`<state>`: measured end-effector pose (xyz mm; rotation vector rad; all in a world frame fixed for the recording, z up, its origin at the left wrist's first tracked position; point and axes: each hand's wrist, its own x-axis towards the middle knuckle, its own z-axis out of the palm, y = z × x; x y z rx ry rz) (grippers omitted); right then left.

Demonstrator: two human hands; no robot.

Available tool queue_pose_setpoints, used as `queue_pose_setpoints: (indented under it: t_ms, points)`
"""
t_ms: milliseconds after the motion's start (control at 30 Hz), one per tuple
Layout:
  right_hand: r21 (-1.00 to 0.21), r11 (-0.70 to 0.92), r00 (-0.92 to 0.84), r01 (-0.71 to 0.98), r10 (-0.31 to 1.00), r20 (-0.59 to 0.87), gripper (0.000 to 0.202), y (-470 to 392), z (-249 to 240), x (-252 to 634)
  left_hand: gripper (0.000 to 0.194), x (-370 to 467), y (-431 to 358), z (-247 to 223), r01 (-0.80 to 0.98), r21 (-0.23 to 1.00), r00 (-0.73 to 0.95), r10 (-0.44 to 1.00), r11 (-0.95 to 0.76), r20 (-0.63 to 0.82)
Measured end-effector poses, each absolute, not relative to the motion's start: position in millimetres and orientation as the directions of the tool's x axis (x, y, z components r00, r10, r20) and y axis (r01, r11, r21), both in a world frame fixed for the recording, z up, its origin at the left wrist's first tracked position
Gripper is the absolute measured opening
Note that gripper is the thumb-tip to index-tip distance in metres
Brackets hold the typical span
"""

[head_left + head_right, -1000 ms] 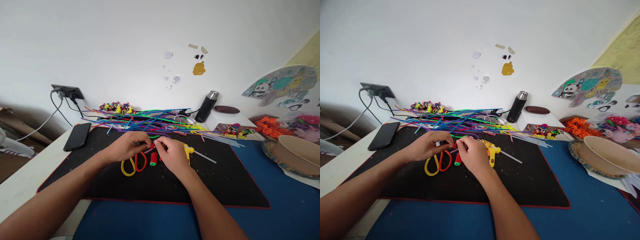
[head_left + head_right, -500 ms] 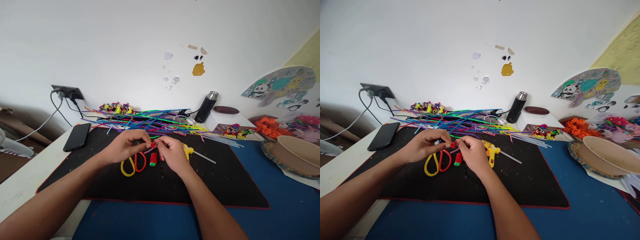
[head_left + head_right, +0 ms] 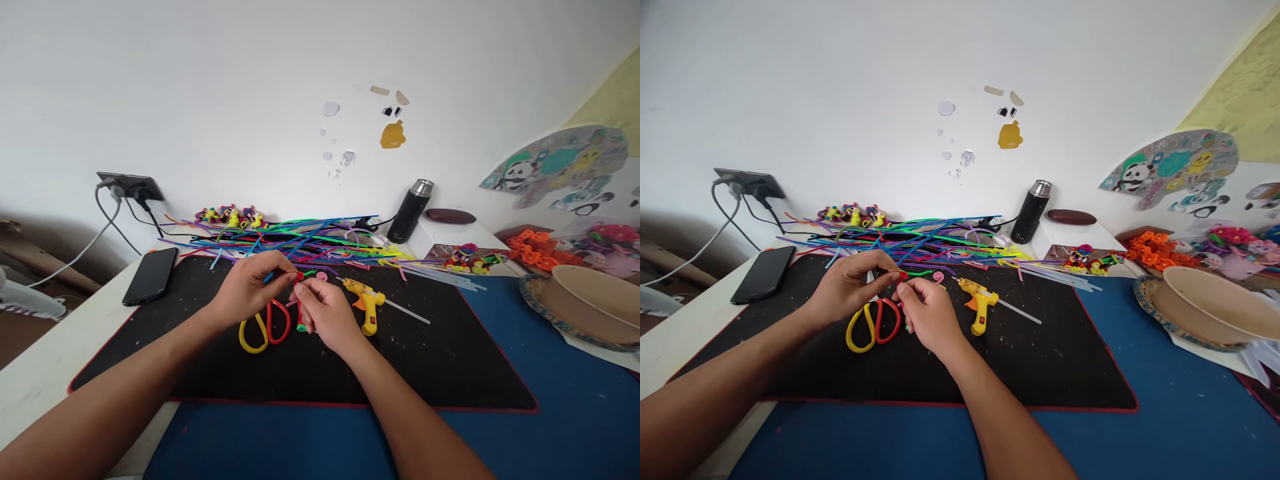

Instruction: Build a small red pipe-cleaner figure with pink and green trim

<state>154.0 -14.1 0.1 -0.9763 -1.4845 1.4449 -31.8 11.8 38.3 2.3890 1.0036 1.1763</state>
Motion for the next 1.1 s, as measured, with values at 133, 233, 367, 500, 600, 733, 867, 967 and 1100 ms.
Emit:
queue_pose_setpoints:
  t_ms: [133,233,367,500,600,733,867,967,1100]
  points:
    - [-0.982,0.117,-0.352,0.147,0.934,0.059,0.027,-17,2,153,0.01,-33,17,29,0.486,0.475,0.462,0.677,-0.734,0.573]
    - [-0.9,0.272,-0.32,0.34,0.934,0.161,0.024,-17,7,156,0.012,-34,20,22,0.494,0.423,0.515,0.648,-0.759,0.561]
    - [-0.806,0.356,-0.302,0.473,0.925,0.232,0.025,-15,11,162,0.015,-36,22,17,0.513,0.341,0.565,0.609,-0.788,0.557]
    - [-0.71,0.414,-0.308,0.571,0.909,0.282,0.025,-14,12,166,0.017,-38,22,16,0.5,0.27,0.623,0.559,-0.823,0.548]
    - [-0.635,0.448,-0.312,0.63,0.894,0.321,0.025,-13,12,168,0.016,-38,21,16,0.487,0.275,0.647,0.554,-0.829,0.524]
    - [-0.582,0.444,-0.312,0.682,0.895,0.317,0.027,-12,14,172,0.016,-37,19,16,0.443,0.352,0.669,0.565,-0.825,0.483]
    - [-0.567,0.45,-0.315,0.69,0.892,0.325,0.024,-9,16,177,0.014,-35,16,20,0.387,0.514,0.652,0.622,-0.765,0.434]
    - [-0.638,0.431,-0.298,0.638,0.902,0.312,0.024,-7,14,179,0.013,-34,15,24,0.338,0.604,0.621,0.653,-0.722,0.433]
    - [-0.832,0.323,-0.276,0.451,0.937,0.214,0.026,-3,10,177,0.015,-32,13,27,0.293,0.696,0.556,0.709,-0.655,0.433]
